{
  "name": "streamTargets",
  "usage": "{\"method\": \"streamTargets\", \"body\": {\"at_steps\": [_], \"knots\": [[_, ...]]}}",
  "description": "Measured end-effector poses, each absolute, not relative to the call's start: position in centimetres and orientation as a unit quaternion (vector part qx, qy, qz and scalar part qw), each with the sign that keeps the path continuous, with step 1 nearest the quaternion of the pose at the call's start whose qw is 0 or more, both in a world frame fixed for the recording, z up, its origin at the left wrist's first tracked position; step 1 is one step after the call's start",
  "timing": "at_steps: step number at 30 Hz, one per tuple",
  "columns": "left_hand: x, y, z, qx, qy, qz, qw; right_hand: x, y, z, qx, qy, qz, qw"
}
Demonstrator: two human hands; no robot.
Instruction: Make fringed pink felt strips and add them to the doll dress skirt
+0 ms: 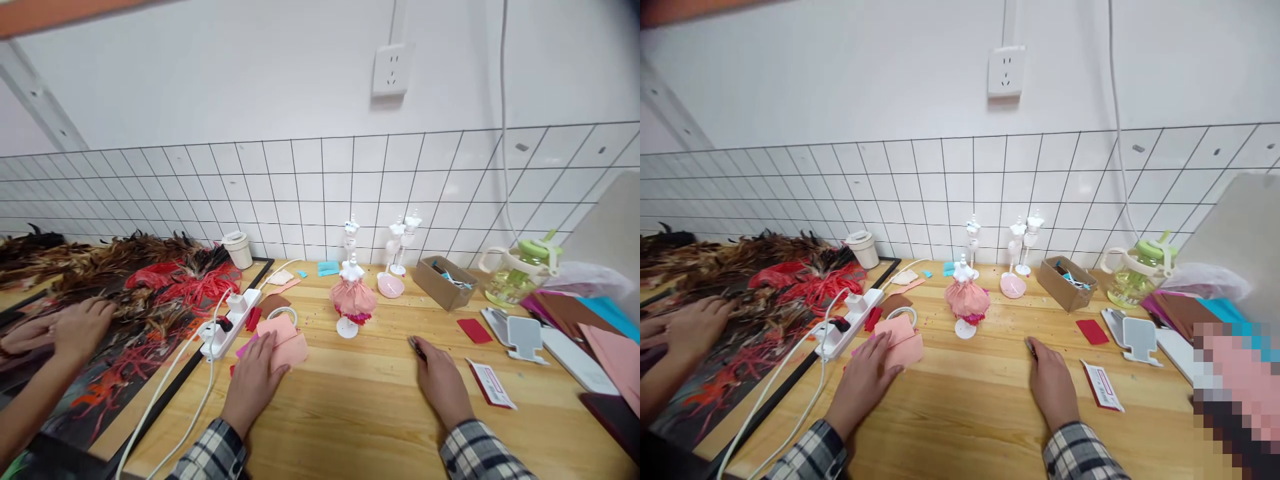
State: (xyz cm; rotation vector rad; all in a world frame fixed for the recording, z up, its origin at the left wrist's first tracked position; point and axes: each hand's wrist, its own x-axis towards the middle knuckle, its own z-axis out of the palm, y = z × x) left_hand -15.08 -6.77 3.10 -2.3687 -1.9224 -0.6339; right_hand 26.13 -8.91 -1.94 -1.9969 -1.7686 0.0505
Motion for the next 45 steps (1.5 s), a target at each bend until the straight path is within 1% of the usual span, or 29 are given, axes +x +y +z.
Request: {"method": "streamTargets", "body": {"at_steps": [4, 10, 12, 15, 17, 18, 21, 24, 26, 31, 35, 38, 42, 45], "knots": [[-15.2, -6.5, 3.5, -0.777, -0.614, -0.138, -0.012, 26.4, -8.9, -1.9, -0.74, -0.613, 0.049, 0.272], [-12.5, -6.2, 3.1, -0.821, -0.552, -0.146, -0.022, 26.5, -8.9, -2.4, -0.724, -0.611, 0.083, 0.308], [-11.7, -5.3, 3.3, -0.822, -0.544, -0.164, -0.022, 26.5, -8.8, -2.3, -0.724, -0.608, 0.09, 0.315], [-11.9, -3.2, 3.8, -0.813, -0.53, -0.236, -0.046, 26.4, -8.8, -2.1, -0.724, -0.605, 0.086, 0.319], [-13.1, -1.9, 4.2, -0.749, -0.588, -0.301, -0.044, 26.4, -8.9, -2.0, -0.728, -0.6, 0.082, 0.322], [-13.9, -1.3, 4.4, -0.726, -0.617, -0.302, -0.04, 26.4, -8.9, -1.9, -0.733, -0.592, 0.083, 0.324], [-16.2, -0.3, 4.5, -0.752, -0.63, -0.187, -0.046, 26.5, -8.9, -1.9, -0.748, -0.564, 0.099, 0.336], [-17.6, 0.1, 4.5, -0.772, -0.62, -0.14, -0.018, 26.7, -8.8, -2.1, -0.741, -0.557, 0.119, 0.355], [-17.9, 0.5, 4.7, -0.771, -0.618, -0.15, -0.021, 26.9, -8.6, -2.3, -0.738, -0.554, 0.127, 0.363], [-18.2, 2.5, 6.4, -0.769, -0.587, -0.219, -0.128, 27.0, -8.5, -2.5, -0.738, -0.556, 0.131, 0.36], [-17.7, 3.5, 8.7, -0.802, -0.537, -0.218, -0.144, 26.8, -8.5, -2.3, -0.731, -0.559, 0.127, 0.37], [-17.1, 3.6, 10.4, -0.824, -0.517, -0.173, -0.154, 26.8, -8.4, -2.2, -0.728, -0.561, 0.132, 0.371], [-16.2, 3.3, 12.4, -0.87, -0.459, -0.077, -0.16, 26.9, -8.4, -2.1, -0.725, -0.565, 0.137, 0.37], [-15.4, 2.7, 13.2, -0.875, -0.471, 0.004, -0.113, 26.9, -8.4, -2.0, -0.725, -0.563, 0.139, 0.371]]}}
